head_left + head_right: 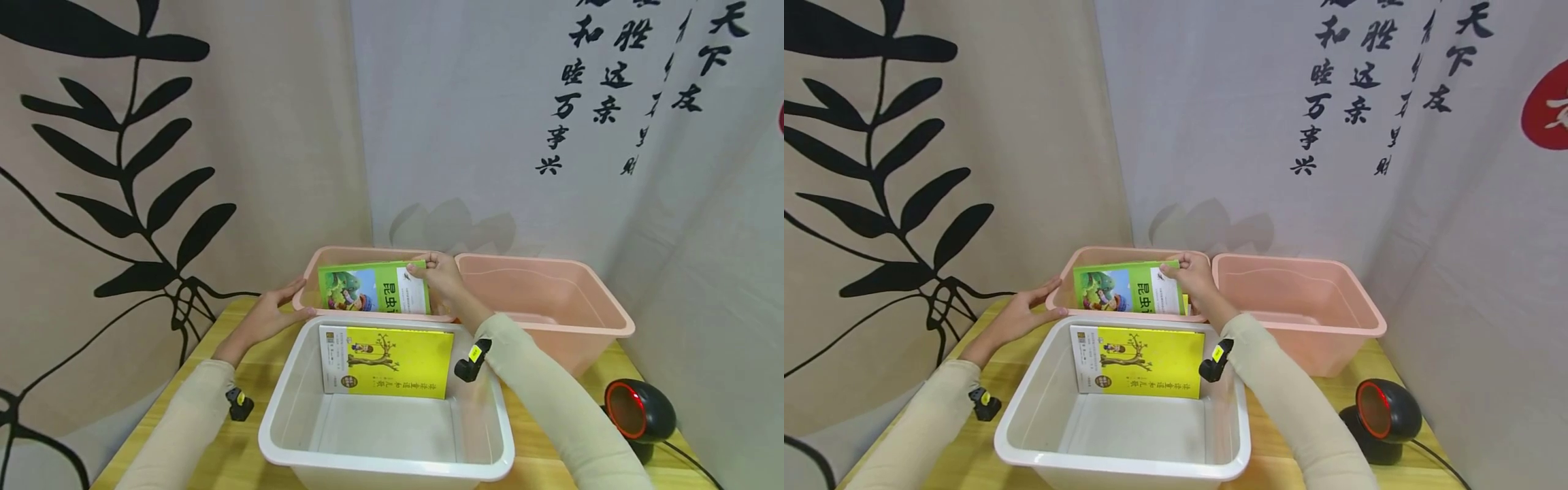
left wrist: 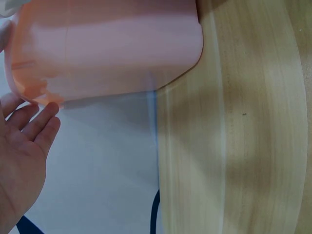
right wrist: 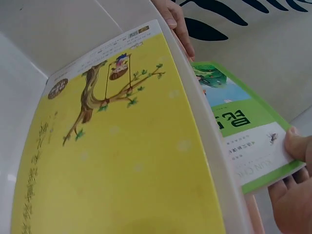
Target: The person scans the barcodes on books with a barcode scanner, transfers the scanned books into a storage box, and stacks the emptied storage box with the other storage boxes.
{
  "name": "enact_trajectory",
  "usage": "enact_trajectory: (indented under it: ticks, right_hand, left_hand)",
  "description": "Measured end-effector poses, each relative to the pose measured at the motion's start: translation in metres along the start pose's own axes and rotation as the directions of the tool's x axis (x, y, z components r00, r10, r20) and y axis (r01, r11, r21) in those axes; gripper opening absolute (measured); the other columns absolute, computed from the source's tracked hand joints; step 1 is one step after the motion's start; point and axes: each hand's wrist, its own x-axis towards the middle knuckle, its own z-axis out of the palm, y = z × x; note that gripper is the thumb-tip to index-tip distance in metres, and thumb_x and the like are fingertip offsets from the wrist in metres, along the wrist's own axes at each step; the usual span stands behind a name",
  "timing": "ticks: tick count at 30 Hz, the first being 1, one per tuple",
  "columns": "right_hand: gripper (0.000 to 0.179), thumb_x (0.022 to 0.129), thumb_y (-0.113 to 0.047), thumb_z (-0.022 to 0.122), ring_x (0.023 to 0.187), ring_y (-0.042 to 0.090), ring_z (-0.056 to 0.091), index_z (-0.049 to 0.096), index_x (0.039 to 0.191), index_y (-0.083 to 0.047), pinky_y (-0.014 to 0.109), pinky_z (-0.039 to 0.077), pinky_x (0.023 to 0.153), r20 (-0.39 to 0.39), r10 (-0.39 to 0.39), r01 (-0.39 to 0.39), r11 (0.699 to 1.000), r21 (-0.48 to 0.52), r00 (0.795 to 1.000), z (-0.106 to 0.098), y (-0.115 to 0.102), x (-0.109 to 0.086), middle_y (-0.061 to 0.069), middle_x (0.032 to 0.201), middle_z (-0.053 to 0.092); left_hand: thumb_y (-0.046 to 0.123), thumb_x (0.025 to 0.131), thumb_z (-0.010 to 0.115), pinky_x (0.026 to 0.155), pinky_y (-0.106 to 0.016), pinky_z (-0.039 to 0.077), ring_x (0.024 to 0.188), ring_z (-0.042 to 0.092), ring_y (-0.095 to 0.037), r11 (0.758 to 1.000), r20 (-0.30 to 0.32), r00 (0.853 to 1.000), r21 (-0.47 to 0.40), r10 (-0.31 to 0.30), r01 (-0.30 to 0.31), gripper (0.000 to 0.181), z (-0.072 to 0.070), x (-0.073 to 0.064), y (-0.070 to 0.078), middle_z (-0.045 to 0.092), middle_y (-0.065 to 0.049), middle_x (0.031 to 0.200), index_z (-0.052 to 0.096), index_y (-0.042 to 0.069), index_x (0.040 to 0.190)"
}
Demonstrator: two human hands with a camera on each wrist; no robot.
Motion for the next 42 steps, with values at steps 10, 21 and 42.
enact_trajectory:
  ticks: [10, 21, 42]
  right_hand:
    - [0.020, 0.095, -0.015, 0.075, 0.108, 0.027, 0.065, 0.071, 0.112, -0.007, 0.039, 0.056, 0.093, -0.074, 0.095, -0.101, 0.990, -0.094, 0.993, -0.002, -0.004, -0.005, 0.011, 0.119, 0.068]
    - [0.016, 0.095, -0.020, 0.075, 0.115, 0.029, 0.059, 0.073, 0.106, -0.008, 0.041, 0.051, 0.093, -0.048, 0.031, -0.045, 0.945, -0.323, 0.998, -0.006, -0.005, -0.008, 0.009, 0.129, 0.063]
    - [0.038, 0.097, -0.023, 0.072, 0.124, 0.029, 0.062, 0.068, 0.132, -0.009, 0.046, 0.052, 0.105, 0.166, -0.082, 0.139, 0.921, -0.365, 0.983, -0.054, -0.036, -0.052, 0.011, 0.133, 0.067]
  left_hand:
    - [0.058, 0.091, 0.071, 0.116, -0.065, 0.032, 0.150, 0.030, -0.044, 1.000, -0.001, 1.000, 0.004, -0.009, 0.009, 0.093, 0.002, 0.000, -0.001, 0.023, -0.009, 0.169, 0.032, 0.010, 0.160]
    - [0.057, 0.092, 0.070, 0.115, -0.066, 0.033, 0.150, 0.031, -0.045, 1.000, 0.000, 1.000, 0.019, -0.009, 0.009, 0.092, 0.003, -0.003, -0.001, 0.023, -0.010, 0.169, 0.032, 0.009, 0.160]
    - [0.060, 0.090, 0.070, 0.113, -0.069, 0.032, 0.151, 0.028, -0.045, 0.999, 0.009, 0.999, -0.006, -0.037, 0.037, 0.095, 0.002, -0.001, 0.000, 0.022, -0.009, 0.169, 0.030, 0.012, 0.161]
